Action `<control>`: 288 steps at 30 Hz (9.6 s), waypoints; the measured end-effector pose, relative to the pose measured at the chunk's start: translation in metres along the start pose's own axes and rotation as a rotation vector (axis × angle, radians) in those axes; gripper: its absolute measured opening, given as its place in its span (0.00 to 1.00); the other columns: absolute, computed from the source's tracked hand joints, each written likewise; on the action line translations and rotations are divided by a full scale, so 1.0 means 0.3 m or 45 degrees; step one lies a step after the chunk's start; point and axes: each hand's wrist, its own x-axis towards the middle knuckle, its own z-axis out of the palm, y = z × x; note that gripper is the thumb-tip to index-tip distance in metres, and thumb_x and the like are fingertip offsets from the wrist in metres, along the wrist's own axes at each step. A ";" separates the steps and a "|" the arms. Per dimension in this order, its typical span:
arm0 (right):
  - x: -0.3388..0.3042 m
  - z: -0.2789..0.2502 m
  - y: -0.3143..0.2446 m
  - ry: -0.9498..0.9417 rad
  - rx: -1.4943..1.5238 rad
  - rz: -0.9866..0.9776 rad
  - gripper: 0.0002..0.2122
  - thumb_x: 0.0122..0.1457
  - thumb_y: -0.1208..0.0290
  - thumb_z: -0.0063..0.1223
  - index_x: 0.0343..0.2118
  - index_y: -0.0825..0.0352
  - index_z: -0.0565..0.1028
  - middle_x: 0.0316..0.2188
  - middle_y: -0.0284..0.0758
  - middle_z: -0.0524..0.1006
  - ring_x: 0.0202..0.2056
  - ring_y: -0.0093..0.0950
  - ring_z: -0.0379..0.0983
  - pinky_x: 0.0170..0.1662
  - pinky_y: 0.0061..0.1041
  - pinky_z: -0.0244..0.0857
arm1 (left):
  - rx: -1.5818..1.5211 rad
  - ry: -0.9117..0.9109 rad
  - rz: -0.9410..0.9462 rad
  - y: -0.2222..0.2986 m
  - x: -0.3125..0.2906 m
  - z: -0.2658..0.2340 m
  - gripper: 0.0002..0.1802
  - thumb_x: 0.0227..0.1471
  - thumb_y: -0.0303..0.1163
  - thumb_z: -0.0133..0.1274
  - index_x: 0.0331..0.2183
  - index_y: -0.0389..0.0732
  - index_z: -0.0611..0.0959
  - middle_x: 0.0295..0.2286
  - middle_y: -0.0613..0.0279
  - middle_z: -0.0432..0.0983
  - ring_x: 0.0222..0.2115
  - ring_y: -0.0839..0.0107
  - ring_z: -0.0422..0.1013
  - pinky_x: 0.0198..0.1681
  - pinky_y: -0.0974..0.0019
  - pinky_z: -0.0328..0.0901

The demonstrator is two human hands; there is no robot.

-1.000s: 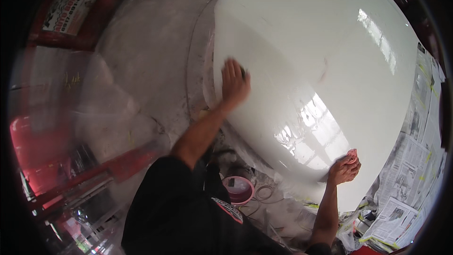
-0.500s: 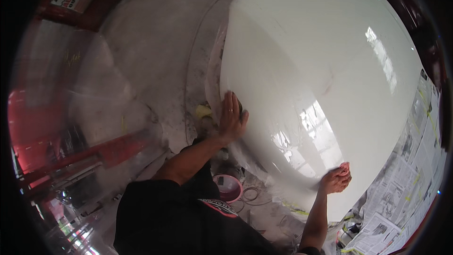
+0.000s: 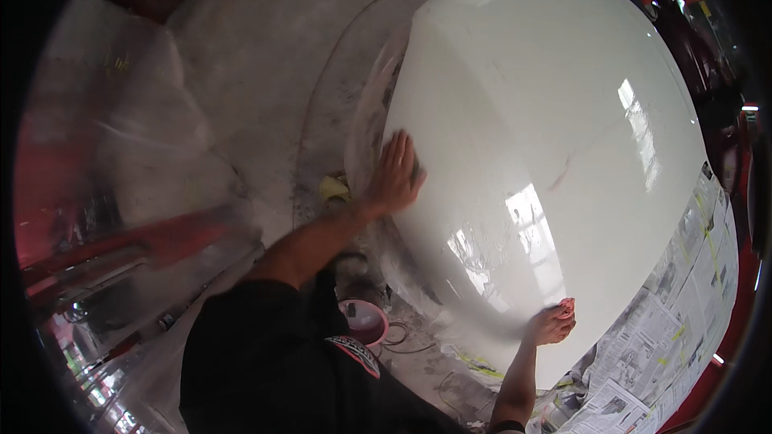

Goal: The person uses a sanding block and a pink cloth to rub and wipe the surface of a white car hood. The person alternates between sanding and wiping motions across the hood, which is surrounded by protective newspaper and plastic sheeting.

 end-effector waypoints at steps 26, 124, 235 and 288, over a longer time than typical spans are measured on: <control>0.257 0.052 -1.222 -0.200 0.656 -1.359 0.22 0.66 0.61 0.45 0.56 0.73 0.69 0.59 0.54 0.67 0.61 0.58 0.59 0.63 0.59 0.52 | -0.656 0.063 -0.527 -0.494 0.939 0.011 0.46 0.68 0.54 0.33 0.66 0.21 0.45 0.67 0.30 0.37 0.69 0.39 0.38 0.72 0.48 0.40; 0.268 0.058 -1.236 -0.219 0.651 -1.313 0.24 0.60 0.65 0.51 0.59 0.67 0.66 0.60 0.49 0.66 0.62 0.55 0.59 0.63 0.60 0.51 | -0.311 0.005 -0.406 -0.494 0.887 -0.008 0.41 0.69 0.48 0.32 0.67 0.27 0.43 0.69 0.38 0.38 0.71 0.47 0.35 0.71 0.40 0.30; 0.276 0.002 -1.193 -0.282 0.578 -1.136 0.23 0.63 0.57 0.47 0.57 0.65 0.70 0.61 0.47 0.67 0.62 0.54 0.58 0.64 0.55 0.52 | -0.248 0.103 -0.443 0.087 -0.124 -0.001 0.46 0.64 0.47 0.45 0.64 0.19 0.48 0.65 0.21 0.40 0.67 0.32 0.42 0.71 0.41 0.40; 0.306 -0.019 -1.224 -0.180 0.678 -1.188 0.23 0.61 0.60 0.53 0.55 0.68 0.71 0.59 0.49 0.68 0.59 0.54 0.63 0.64 0.58 0.53 | 0.152 0.179 -0.297 -0.031 0.710 0.053 0.46 0.68 0.52 0.34 0.64 0.17 0.46 0.66 0.23 0.40 0.68 0.35 0.40 0.71 0.44 0.39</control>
